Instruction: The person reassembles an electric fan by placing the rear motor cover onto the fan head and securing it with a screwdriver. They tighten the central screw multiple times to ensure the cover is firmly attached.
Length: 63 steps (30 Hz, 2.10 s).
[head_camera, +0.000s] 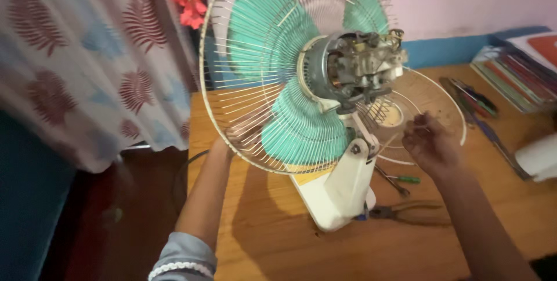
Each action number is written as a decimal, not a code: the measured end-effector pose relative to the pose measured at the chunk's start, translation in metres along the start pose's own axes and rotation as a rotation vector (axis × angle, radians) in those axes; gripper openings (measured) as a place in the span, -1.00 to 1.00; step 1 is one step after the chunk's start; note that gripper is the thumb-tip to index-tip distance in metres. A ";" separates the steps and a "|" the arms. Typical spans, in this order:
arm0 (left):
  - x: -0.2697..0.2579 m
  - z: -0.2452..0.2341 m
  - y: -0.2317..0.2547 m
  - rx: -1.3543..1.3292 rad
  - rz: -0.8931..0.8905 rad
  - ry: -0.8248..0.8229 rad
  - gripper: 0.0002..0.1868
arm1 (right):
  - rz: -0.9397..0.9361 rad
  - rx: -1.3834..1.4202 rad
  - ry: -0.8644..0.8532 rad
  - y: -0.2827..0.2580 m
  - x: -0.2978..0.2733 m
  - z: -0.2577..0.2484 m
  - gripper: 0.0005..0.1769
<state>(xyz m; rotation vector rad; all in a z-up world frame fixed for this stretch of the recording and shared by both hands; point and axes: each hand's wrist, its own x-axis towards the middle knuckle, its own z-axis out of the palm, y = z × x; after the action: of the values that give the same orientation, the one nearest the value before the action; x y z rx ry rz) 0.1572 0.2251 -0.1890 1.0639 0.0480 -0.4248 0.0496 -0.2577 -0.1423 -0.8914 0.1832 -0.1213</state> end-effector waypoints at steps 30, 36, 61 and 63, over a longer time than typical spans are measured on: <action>0.074 0.031 0.004 -0.018 -0.012 -0.506 -0.45 | 0.161 -0.409 0.048 0.048 0.062 0.047 -0.63; 0.083 0.039 0.007 -0.033 0.001 -0.522 -0.45 | 0.023 -0.331 0.006 0.058 0.064 0.020 -0.67; 0.067 0.038 -0.001 -0.050 0.023 -0.506 -0.43 | 0.160 -0.260 0.171 0.082 0.036 0.025 -0.59; 0.065 0.036 0.000 -0.044 0.028 -0.495 -0.43 | 0.147 -0.330 0.192 0.081 0.033 0.022 -0.61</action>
<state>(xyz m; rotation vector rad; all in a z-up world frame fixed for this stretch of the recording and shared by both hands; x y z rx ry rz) 0.2106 0.1741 -0.1869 0.8910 -0.3951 -0.6482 0.0890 -0.1962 -0.1959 -1.1910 0.4561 -0.0391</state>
